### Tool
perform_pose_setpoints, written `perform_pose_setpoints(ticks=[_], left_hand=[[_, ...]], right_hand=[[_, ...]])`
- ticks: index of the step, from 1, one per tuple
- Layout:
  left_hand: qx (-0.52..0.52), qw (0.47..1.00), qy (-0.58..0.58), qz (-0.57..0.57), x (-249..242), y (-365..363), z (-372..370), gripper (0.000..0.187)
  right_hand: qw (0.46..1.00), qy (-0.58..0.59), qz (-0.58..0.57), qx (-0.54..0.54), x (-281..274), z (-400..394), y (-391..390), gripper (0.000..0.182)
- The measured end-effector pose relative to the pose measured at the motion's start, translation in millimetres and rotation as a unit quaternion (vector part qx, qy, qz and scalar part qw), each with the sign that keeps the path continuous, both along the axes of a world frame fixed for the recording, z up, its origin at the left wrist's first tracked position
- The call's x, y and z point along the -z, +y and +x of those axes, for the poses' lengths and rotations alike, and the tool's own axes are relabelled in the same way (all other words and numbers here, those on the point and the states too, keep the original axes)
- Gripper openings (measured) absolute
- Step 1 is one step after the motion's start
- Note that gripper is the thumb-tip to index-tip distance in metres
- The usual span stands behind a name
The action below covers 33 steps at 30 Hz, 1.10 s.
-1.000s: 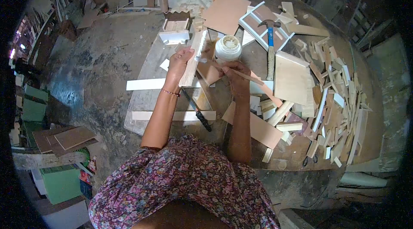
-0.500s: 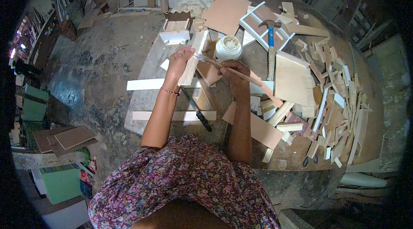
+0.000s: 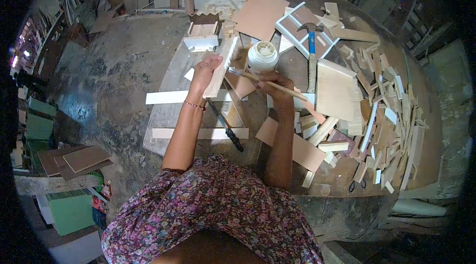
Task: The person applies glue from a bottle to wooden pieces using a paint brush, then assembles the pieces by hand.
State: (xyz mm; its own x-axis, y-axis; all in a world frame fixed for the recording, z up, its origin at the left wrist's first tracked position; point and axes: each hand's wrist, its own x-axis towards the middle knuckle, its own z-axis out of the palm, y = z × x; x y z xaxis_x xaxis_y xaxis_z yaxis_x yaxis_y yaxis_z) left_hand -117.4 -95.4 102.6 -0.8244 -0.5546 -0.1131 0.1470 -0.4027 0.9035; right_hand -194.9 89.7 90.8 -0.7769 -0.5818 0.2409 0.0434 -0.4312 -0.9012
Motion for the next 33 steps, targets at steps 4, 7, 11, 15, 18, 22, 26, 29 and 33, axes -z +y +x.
perform_pose_setpoints(ticks=[4,7,11,15,18,22,26,29,33], left_hand=[[-0.004,1.000,0.027,-0.008,-6,0,1,0.019],[-0.014,0.999,0.030,-0.023,-6,7,-1,0.019],[0.004,1.000,0.017,-0.025,-6,10,-1,0.023],[-0.007,1.000,0.025,0.005,-5,5,0,0.029],[-0.015,0.999,0.033,-0.007,0,0,0,0.030],[-0.025,0.998,0.033,-0.044,-1,4,0,0.024],[-0.017,0.997,0.031,-0.065,-7,9,1,0.024],[-0.016,0.997,0.029,-0.070,-8,9,1,0.025],[-0.009,0.999,0.015,-0.046,-12,7,3,0.026]], right_hand=[[0.998,-0.030,0.013,0.049,3,-3,1,0.012],[0.994,-0.059,-0.087,0.030,1,2,-11,0.012],[0.992,-0.084,-0.092,0.021,5,7,-22,0.012],[0.989,-0.100,-0.107,0.022,15,5,-23,0.010],[0.988,-0.102,-0.108,0.044,16,2,-16,0.009],[0.993,-0.056,-0.066,0.079,3,0,-13,0.013],[0.994,-0.024,-0.022,0.105,1,-1,-15,0.013],[0.994,-0.025,-0.015,0.106,0,2,-17,0.011],[0.997,-0.031,-0.044,0.062,4,3,-17,0.009]])
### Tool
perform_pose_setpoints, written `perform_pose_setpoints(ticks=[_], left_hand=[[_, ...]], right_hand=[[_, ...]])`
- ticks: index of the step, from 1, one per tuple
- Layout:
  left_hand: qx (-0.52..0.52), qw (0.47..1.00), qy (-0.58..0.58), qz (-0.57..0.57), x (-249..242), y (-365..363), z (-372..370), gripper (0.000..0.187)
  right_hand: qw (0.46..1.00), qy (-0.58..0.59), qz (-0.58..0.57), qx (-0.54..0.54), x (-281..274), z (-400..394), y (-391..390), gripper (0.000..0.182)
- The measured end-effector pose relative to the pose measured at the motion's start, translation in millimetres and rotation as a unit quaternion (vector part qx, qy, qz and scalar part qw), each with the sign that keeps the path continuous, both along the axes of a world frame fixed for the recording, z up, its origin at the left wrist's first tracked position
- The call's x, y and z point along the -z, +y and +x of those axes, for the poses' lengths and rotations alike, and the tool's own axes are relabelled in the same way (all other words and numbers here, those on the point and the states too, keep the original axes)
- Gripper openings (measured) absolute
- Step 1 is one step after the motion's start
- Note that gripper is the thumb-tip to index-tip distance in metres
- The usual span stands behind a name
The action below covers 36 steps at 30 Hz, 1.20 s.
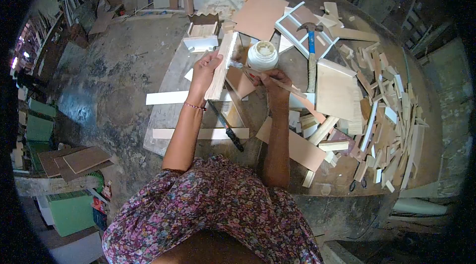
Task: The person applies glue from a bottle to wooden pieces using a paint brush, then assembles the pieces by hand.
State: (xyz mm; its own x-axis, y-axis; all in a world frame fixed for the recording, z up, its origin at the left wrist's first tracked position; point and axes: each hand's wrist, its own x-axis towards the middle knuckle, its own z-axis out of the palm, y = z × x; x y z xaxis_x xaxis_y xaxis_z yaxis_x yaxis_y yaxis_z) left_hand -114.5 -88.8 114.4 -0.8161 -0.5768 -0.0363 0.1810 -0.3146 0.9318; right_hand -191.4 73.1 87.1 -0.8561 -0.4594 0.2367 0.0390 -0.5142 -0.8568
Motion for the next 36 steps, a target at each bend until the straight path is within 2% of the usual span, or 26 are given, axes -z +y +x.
perform_pose_setpoints(ticks=[7,12,16,19,29,32,36], left_hand=[[0.008,1.000,-0.003,0.005,6,-1,-1,0.024],[-0.006,1.000,0.024,-0.008,5,4,-2,0.022],[-0.009,1.000,0.009,-0.022,3,3,-1,0.024],[-0.022,0.999,0.002,-0.041,1,5,0,0.021],[-0.021,0.998,0.008,-0.061,-3,9,-1,0.025],[-0.025,0.998,0.004,-0.065,-3,10,-1,0.024],[-0.027,0.998,0.012,-0.048,-2,8,-2,0.024]], right_hand=[[0.999,-0.004,-0.038,-0.013,-5,4,3,0.008],[1.000,-0.013,0.009,0.013,-7,4,-1,0.009],[0.999,0.001,0.048,-0.014,-10,5,4,0.008],[0.998,0.021,0.035,-0.047,-10,4,8,0.007],[0.996,0.039,0.064,0.039,-18,1,2,0.007],[0.993,0.031,0.104,0.051,-16,-1,0,0.007],[0.995,0.047,0.089,0.010,-15,1,5,0.007]])
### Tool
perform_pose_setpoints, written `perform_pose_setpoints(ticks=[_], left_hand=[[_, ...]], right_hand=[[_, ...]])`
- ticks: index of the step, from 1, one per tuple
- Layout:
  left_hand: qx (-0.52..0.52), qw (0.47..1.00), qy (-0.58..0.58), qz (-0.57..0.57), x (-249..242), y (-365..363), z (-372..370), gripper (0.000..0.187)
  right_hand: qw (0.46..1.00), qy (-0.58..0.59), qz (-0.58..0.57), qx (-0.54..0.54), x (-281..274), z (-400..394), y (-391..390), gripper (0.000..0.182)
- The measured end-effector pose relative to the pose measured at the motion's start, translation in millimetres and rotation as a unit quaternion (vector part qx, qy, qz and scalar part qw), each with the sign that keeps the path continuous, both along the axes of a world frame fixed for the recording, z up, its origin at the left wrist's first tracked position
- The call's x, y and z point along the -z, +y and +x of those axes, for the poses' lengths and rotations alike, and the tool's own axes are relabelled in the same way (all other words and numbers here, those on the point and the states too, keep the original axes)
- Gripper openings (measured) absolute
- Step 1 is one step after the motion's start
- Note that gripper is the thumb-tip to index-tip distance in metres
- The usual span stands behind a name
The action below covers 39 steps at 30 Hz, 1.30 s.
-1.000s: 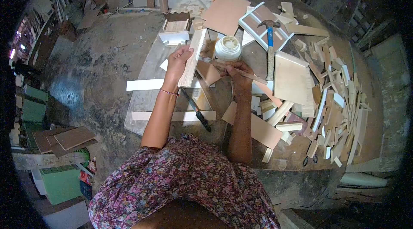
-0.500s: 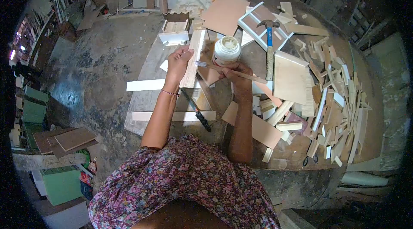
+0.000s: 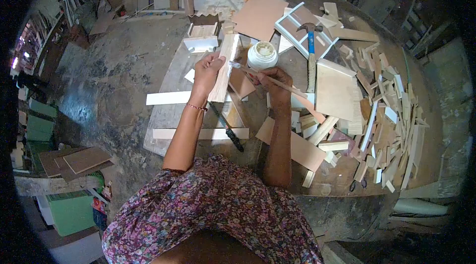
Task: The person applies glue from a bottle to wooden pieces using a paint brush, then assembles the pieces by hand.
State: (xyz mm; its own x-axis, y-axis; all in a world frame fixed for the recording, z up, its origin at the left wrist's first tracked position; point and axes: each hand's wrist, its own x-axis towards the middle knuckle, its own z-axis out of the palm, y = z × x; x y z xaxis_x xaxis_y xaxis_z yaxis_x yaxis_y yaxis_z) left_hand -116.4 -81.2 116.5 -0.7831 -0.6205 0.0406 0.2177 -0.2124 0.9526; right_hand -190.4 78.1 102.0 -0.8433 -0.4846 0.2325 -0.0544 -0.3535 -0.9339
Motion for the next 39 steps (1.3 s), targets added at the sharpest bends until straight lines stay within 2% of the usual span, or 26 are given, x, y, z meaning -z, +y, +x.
perform_pose_setpoints(ticks=[5,8,14,17,20,23,26,32,35,39], left_hand=[[0.002,1.000,0.003,0.001,1,-1,-1,0.025],[0.007,1.000,0.004,-0.003,1,1,-2,0.024],[0.014,1.000,0.004,-0.005,1,3,-3,0.024],[0.010,1.000,0.003,0.001,2,0,-2,0.025],[0.007,1.000,0.002,0.005,2,-1,-1,0.025],[0.013,1.000,-0.002,0.004,5,0,-1,0.024],[0.022,1.000,-0.010,-0.007,2,3,0,0.024],[0.020,1.000,0.012,-0.006,-2,4,0,0.026],[0.017,1.000,0.002,0.003,-3,4,1,0.026],[0.005,1.000,-0.008,0.001,3,-1,-2,0.027]], right_hand=[[0.997,0.017,-0.046,-0.052,3,-2,5,0.008],[1.000,0.024,0.009,0.007,1,-4,6,0.007],[0.999,-0.014,0.027,0.042,-4,-3,-3,0.007],[0.999,-0.005,-0.032,0.002,-2,0,-1,0.008],[0.999,-0.004,-0.023,-0.048,-3,1,7,0.009],[0.999,-0.018,-0.019,-0.021,0,-1,7,0.010],[0.998,-0.005,-0.065,0.014,-2,-4,0,0.010],[0.999,-0.031,-0.026,0.034,6,-5,-2,0.009],[1.000,-0.022,-0.010,-0.003,9,-7,4,0.010],[0.996,-0.013,-0.059,-0.068,8,-3,8,0.011]])
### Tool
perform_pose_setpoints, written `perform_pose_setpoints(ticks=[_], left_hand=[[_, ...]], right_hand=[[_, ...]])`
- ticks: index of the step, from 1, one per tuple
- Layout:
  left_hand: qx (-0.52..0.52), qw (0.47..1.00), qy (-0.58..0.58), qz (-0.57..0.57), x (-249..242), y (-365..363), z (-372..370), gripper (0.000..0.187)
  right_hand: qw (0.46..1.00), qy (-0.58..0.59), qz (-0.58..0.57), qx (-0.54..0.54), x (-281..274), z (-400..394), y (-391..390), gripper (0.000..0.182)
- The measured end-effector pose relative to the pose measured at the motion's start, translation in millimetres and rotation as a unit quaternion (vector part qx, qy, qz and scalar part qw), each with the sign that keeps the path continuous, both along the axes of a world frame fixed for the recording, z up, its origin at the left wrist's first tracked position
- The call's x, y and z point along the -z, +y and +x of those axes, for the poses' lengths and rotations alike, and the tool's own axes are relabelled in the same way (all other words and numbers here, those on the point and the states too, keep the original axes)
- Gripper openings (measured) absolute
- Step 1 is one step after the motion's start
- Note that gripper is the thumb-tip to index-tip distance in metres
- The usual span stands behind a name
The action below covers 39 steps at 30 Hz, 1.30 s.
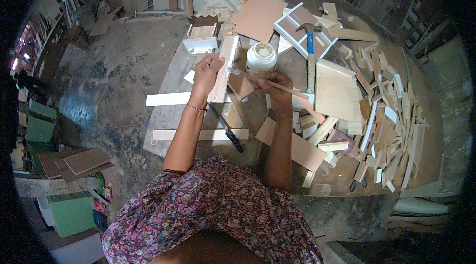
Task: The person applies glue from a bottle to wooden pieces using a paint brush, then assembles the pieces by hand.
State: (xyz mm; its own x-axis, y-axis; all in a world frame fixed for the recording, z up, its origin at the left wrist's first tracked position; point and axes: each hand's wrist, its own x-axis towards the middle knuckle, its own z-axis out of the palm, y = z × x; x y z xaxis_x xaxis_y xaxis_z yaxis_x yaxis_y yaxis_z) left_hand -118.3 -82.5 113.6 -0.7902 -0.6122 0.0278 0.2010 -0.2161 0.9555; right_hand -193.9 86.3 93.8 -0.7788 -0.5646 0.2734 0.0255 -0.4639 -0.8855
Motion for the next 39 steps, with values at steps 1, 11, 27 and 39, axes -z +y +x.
perform_pose_setpoints(ticks=[1,11,27,39], left_hand=[[-0.004,1.000,-0.004,-0.004,2,-1,-1,0.027],[0.005,1.000,-0.007,0.014,0,-2,1,0.025],[0.039,0.999,-0.016,0.017,-4,-1,3,0.023],[0.037,0.998,-0.006,0.057,-4,-9,2,0.022]], right_hand=[[1.000,-0.004,-0.001,-0.005,-1,1,1,0.011],[1.000,-0.010,-0.007,0.004,0,4,0,0.015],[0.997,-0.040,-0.006,0.065,-2,-1,-6,0.008],[0.994,-0.076,-0.081,0.021,22,-5,-12,0.011]])
